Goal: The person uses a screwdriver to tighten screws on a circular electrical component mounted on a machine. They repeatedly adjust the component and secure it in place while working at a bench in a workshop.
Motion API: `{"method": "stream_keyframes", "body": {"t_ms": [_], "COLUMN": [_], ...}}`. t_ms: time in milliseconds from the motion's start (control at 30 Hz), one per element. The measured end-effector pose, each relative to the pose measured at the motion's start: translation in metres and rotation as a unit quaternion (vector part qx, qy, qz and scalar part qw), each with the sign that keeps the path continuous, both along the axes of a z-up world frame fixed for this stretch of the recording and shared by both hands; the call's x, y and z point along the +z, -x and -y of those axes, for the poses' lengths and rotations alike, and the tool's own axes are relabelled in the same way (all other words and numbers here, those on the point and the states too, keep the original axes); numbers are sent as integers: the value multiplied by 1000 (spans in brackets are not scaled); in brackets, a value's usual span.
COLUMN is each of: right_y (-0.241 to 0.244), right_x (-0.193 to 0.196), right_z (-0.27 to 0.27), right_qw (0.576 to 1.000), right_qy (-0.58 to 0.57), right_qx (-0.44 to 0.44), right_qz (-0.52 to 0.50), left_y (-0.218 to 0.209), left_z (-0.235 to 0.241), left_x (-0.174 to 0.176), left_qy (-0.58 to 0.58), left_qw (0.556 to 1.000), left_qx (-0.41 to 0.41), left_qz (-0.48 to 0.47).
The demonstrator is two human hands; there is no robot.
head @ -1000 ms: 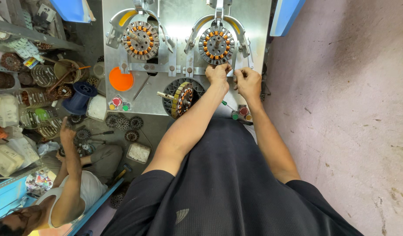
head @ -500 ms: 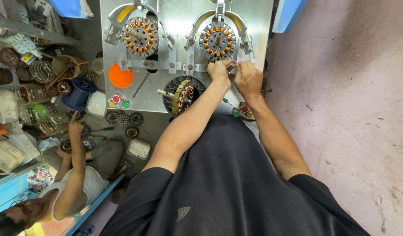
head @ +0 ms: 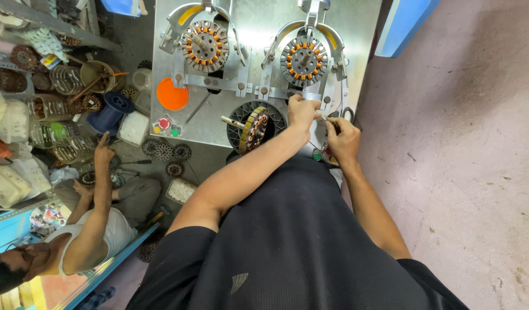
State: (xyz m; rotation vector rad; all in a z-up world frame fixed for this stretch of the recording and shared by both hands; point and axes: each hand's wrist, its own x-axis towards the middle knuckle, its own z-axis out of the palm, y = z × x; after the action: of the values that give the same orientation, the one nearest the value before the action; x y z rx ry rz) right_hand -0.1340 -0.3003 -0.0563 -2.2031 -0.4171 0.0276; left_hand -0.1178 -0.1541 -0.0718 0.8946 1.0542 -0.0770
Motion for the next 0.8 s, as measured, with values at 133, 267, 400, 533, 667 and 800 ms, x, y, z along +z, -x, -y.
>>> {"method": "stream_keyframes", "body": {"t_ms": [133,267,400,533,667,800], "right_y": [10,-2,-32,-67,-94,-97], "right_x": [-22,-11,33,76,92,87], "right_z": [11,5,-28,-77,-130,-152], "right_qw": [986,983,989,999,992,965], "right_qy": [95,148,143,-1,21,131], "right_qx": [-28,20,21,43,106,141], "right_qz": [-136,-107,-16,-2,60,179], "left_y": [29,62,97,119,141,173], "left_z": [-9,-27,-39,-61,-87,-132], "left_x": [30,55,90,125,157,168], "left_qy": [23,127,85,-45,-185,-162], "left_qw": [996,942,870,801,718,695], "left_qx": [-62,-238,-375,-475,-566,-551], "left_qz": [62,200,309,363,361,433]}}
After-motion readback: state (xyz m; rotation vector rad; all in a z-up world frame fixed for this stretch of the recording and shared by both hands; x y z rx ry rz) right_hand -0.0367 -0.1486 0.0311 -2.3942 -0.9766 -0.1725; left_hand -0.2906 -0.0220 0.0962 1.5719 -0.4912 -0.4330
